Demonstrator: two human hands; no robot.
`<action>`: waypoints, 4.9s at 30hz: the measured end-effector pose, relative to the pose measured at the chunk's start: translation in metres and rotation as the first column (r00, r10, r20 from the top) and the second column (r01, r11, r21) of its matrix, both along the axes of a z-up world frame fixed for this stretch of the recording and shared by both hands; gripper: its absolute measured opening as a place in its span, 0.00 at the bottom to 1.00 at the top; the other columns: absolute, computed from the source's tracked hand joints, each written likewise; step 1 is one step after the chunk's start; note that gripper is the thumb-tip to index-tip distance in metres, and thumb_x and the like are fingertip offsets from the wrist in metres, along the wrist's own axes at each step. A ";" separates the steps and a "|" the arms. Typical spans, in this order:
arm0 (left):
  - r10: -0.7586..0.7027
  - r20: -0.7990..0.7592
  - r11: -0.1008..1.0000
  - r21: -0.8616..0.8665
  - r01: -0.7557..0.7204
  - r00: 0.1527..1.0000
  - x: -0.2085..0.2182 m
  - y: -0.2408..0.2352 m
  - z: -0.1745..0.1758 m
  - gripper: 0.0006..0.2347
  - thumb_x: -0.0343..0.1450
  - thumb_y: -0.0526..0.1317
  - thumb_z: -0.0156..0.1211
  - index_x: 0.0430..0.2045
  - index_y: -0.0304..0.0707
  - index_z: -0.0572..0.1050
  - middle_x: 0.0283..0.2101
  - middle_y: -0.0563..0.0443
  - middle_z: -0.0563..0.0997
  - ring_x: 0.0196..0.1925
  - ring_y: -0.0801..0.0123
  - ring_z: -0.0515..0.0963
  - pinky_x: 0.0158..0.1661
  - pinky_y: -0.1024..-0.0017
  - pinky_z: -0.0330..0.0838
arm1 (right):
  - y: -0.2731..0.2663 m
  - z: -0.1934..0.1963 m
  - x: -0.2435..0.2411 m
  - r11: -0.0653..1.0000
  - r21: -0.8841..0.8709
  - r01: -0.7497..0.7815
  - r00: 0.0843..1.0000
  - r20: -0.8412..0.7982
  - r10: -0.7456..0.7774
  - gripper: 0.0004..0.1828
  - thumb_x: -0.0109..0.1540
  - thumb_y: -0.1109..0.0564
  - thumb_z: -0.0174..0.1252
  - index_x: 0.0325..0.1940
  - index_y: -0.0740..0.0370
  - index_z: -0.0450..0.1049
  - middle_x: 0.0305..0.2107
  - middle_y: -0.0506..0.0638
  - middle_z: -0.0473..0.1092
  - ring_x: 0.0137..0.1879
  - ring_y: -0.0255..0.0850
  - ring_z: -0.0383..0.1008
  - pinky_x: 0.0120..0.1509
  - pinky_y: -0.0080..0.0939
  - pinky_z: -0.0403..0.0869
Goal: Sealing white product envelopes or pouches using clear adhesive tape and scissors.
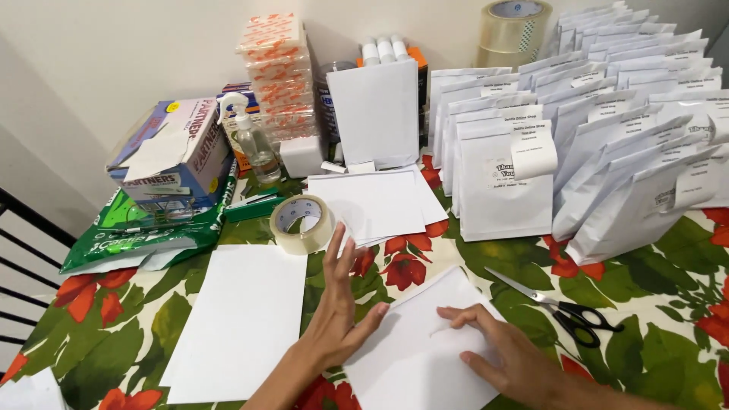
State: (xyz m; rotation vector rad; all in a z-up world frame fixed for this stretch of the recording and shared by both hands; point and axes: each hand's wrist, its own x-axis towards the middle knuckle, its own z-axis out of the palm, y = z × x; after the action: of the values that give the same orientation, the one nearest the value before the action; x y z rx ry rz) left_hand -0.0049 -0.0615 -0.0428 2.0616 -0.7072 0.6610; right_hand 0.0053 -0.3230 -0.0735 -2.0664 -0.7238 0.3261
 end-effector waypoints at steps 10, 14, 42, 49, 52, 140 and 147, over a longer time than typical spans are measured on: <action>0.288 0.063 0.930 0.222 -0.295 0.956 0.006 0.006 -0.028 0.38 0.70 0.48 0.52 0.64 0.50 0.27 0.68 0.38 0.27 0.71 0.49 0.41 0.63 0.46 0.47 | 0.022 0.004 0.071 0.879 0.362 -0.311 0.935 -0.048 0.351 0.12 0.55 0.53 0.51 0.39 0.61 0.65 0.33 0.55 0.77 0.36 0.44 0.82 0.41 0.42 0.82; 0.380 -0.080 0.835 0.457 -0.305 0.921 0.001 -0.001 -0.034 0.51 0.60 0.51 0.72 0.63 0.46 0.29 0.67 0.33 0.27 0.70 0.43 0.40 0.58 0.38 0.42 | 0.035 0.017 0.069 0.872 0.415 -0.261 0.932 -0.126 0.339 0.09 0.56 0.55 0.52 0.35 0.63 0.66 0.30 0.57 0.75 0.31 0.43 0.76 0.38 0.40 0.78; 0.456 0.033 0.725 0.566 -0.392 0.890 0.014 -0.015 -0.043 0.37 0.67 0.53 0.52 0.65 0.46 0.35 0.68 0.34 0.32 0.69 0.43 0.44 0.57 0.37 0.38 | 0.075 0.013 0.092 0.980 0.163 0.117 0.824 -0.566 -0.004 0.05 0.56 0.58 0.49 0.29 0.63 0.65 0.32 0.59 0.74 0.21 0.44 0.74 0.12 0.28 0.55; 0.497 0.042 0.682 0.599 -0.419 0.867 0.013 -0.016 -0.043 0.36 0.67 0.56 0.47 0.65 0.46 0.35 0.68 0.34 0.33 0.69 0.44 0.45 0.57 0.39 0.39 | 0.074 0.005 0.096 0.974 0.154 0.166 0.847 -0.529 -0.061 0.15 0.59 0.56 0.57 0.21 0.61 0.63 0.11 0.47 0.55 0.13 0.32 0.49 0.15 0.32 0.48; 0.482 -0.007 0.715 0.581 -0.388 0.876 0.014 -0.016 -0.043 0.36 0.67 0.54 0.48 0.65 0.47 0.36 0.68 0.34 0.32 0.68 0.44 0.45 0.57 0.38 0.39 | 0.074 0.003 0.100 0.982 0.141 0.129 0.846 -0.532 -0.035 0.15 0.59 0.55 0.60 0.21 0.61 0.65 0.11 0.43 0.53 0.17 0.30 0.43 0.20 0.31 0.43; 0.359 -0.111 0.813 0.526 -0.251 0.927 0.009 -0.010 -0.044 0.35 0.65 0.52 0.45 0.65 0.49 0.37 0.68 0.33 0.33 0.68 0.40 0.47 0.56 0.34 0.34 | 0.075 0.000 0.079 0.840 -0.431 0.329 0.932 0.294 -0.213 0.16 0.59 0.42 0.48 0.24 0.52 0.60 0.14 0.42 0.65 0.22 0.40 0.63 0.29 0.41 0.61; 0.351 -0.114 0.814 0.528 -0.243 0.929 0.010 -0.010 -0.044 0.33 0.67 0.52 0.43 0.65 0.48 0.37 0.68 0.34 0.34 0.69 0.42 0.46 0.57 0.35 0.34 | 0.079 -0.003 0.067 0.754 -0.580 0.307 0.933 0.341 -0.117 0.29 0.49 0.25 0.51 0.30 0.49 0.58 0.26 0.38 0.63 0.26 0.45 0.66 0.27 0.47 0.62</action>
State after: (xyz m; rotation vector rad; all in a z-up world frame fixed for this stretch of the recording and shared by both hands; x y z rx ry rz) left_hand 0.0050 -0.0711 -0.0863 2.7272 -0.4651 0.4443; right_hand 0.0726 -0.2442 -0.0768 -2.8587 -0.5740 0.1414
